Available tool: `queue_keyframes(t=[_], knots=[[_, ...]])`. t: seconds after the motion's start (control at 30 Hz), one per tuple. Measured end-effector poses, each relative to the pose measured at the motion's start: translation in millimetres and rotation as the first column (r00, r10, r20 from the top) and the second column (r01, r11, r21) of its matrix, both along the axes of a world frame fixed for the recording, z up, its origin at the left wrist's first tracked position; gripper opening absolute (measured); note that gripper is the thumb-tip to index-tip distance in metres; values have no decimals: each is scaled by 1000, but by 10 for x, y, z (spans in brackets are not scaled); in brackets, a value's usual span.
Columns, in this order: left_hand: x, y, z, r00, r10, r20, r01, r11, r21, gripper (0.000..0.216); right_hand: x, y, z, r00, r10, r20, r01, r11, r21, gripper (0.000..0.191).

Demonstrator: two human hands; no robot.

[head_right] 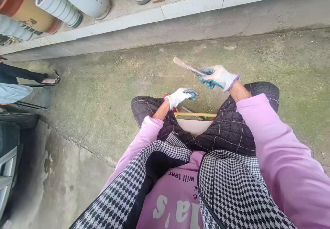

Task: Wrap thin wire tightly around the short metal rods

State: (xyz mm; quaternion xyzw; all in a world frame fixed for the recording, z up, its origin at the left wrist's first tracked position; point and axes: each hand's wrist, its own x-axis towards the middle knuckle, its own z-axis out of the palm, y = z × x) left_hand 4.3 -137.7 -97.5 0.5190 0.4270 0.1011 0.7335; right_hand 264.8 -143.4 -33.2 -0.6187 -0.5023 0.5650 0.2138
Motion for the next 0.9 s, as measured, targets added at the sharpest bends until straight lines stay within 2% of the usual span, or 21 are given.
queue_keyframes(t=[0.03,0.1,0.17,0.23,0.3,0.37,0.43,0.57,0.63,0.77,0.9], knots=[[3,-19,1,999,-49,-4,49,999,15,21,-18,20,-29,997,-8,73,7,1000,18,42],[-3,-32,16,991,-134,-28,135,990,51,24,-42,64,-85,956,55,288,-68,997,38,31],[-19,-16,42,985,-164,-47,167,983,80,23,-55,103,-134,843,172,509,-207,978,12,19],[-37,15,66,992,-114,-57,119,988,95,21,-59,127,-178,731,256,632,-300,953,-39,11],[-52,51,80,998,-12,-63,19,994,107,17,-55,128,-217,689,311,655,-344,935,-83,20],[-62,83,87,992,98,-84,-87,988,127,10,-41,103,-244,679,362,639,-380,918,-116,30],[-68,106,93,979,170,-116,-151,976,158,7,-15,51,-247,678,445,585,-437,884,-166,32],[-63,134,123,962,236,-139,-211,963,169,11,65,-76,-163,689,592,418,-524,805,-278,17],[-56,145,145,957,262,-122,-244,959,143,14,106,-115,-99,730,613,300,-552,789,-270,11],[-74,167,189,959,273,-73,-268,961,74,13,144,-106,-47,793,604,82,-581,790,-198,38],[-124,182,217,968,244,-64,-243,970,30,7,135,-61,-101,805,590,66,-575,803,-159,53]])
